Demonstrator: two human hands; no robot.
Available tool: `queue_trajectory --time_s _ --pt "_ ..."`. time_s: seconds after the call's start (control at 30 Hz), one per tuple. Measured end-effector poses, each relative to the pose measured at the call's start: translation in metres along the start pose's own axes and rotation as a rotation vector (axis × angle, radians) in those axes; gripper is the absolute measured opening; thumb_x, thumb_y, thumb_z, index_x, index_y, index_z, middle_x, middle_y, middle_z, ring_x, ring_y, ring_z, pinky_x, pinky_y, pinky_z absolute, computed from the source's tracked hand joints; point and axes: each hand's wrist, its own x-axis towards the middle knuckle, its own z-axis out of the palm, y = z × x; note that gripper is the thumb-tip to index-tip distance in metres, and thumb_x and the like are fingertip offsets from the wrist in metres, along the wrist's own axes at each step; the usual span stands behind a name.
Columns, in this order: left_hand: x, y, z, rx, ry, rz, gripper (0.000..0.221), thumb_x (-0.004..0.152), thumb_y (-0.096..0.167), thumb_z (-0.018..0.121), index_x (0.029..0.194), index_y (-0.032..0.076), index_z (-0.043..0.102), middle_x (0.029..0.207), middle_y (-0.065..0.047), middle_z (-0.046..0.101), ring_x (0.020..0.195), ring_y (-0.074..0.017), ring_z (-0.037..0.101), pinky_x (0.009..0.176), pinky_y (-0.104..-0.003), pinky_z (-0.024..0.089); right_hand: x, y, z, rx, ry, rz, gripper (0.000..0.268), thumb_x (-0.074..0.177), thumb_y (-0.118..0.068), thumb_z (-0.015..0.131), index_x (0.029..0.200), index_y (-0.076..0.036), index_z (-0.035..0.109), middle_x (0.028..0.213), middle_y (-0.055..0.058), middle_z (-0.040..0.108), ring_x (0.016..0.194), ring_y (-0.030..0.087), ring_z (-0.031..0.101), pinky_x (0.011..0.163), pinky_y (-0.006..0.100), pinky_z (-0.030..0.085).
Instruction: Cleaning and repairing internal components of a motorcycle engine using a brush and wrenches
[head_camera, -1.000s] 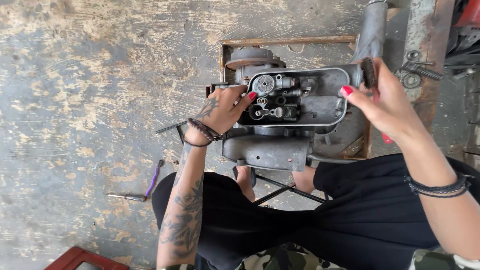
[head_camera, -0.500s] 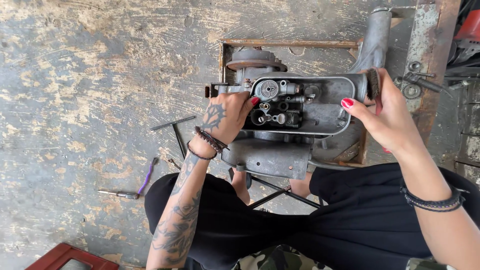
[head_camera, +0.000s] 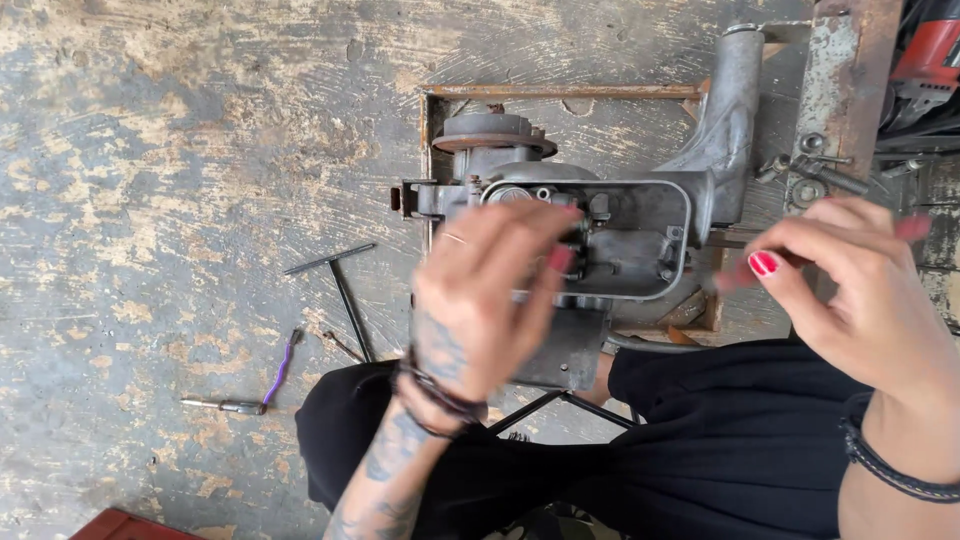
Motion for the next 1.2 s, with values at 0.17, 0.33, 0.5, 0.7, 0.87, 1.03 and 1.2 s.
queue_trajectory --time_s 0.17,0.33,0.5,0.7,0.87,1.03,1.2 --pt "-0.012 0.041 0.050 0.025 -0.087 0.061 0.004 0.101 0.004 0.066 0.104 0.003 0.069 0.104 -0.010 0.066 0.086 -0.0298 0.063 0.076 -0.042 0.048 0.001 -0.002 0.015 -0.119 0.000 0.007 0.007 0.090 -0.020 0.068 0.092 -0.013 0.068 0.065 -0.008 0.060 0.083 0.017 0.063 0.120 0.040 0.034" --pt "-0.020 0.051 0.092 0.302 -0.116 -0.190 0.012 0.096 0.003 0.062 0.086 0.011 0.063 0.085 -0.007 0.058 0.074 -0.0272 0.059 0.072 -0.039 0.048 -0.001 0.008 0.032 -0.181 -0.014 -0.062 0.026 0.085 -0.026 0.075 0.098 -0.007 0.064 0.096 -0.002 0.072 0.097 0.022 0.066 0.136 0.048 0.024" --pt "-0.023 0.054 0.103 0.189 -0.164 -0.214 0.013 0.094 0.001 0.064 0.082 0.006 0.067 0.081 -0.013 0.062 0.072 -0.0290 0.058 0.063 -0.039 0.044 -0.016 0.063 0.046 0.088 0.047 0.082 0.028 0.095 -0.005 0.076 0.112 0.006 0.057 0.102 0.016 0.063 0.097 0.030 0.062 0.120 0.046 0.039" --pt "-0.028 0.053 0.108 0.121 -0.195 -0.220 0.014 0.096 0.002 0.065 0.083 0.007 0.067 0.082 -0.014 0.061 0.071 -0.0286 0.057 0.058 -0.039 0.039 -0.025 0.085 0.053 0.178 -0.028 0.096 0.029 0.084 -0.004 0.079 0.104 0.001 0.059 0.100 0.012 0.062 0.103 0.023 0.060 0.113 0.035 0.044" --pt "-0.029 0.053 0.106 0.097 -0.174 -0.221 0.015 0.096 0.000 0.064 0.082 0.006 0.067 0.082 -0.015 0.060 0.073 -0.0284 0.057 0.056 -0.038 0.038 -0.020 0.087 0.050 0.160 0.011 0.242 0.030 0.093 0.004 0.081 0.113 0.010 0.059 0.111 0.020 0.061 0.107 0.028 0.061 0.105 0.035 0.049" --pt "-0.024 0.045 0.097 0.135 -0.231 -0.146 0.013 0.092 0.002 0.066 0.082 0.010 0.069 0.080 -0.011 0.062 0.068 -0.0263 0.059 0.056 -0.037 0.043 0.004 0.050 0.040 0.028 -0.015 -0.074 0.030 0.079 -0.021 0.081 0.082 -0.005 0.057 0.081 0.004 0.063 0.086 0.025 0.058 0.138 0.055 0.030" --pt "-0.024 0.036 0.097 0.208 -0.273 -0.087 0.011 0.088 0.004 0.064 0.084 0.014 0.065 0.082 -0.005 0.062 0.067 -0.0227 0.061 0.052 -0.035 0.045 0.015 0.032 0.025 -0.052 0.058 -0.013 0.032 0.088 -0.024 0.084 0.085 -0.006 0.057 0.086 0.001 0.062 0.093 0.023 0.056 0.133 0.049 0.032"
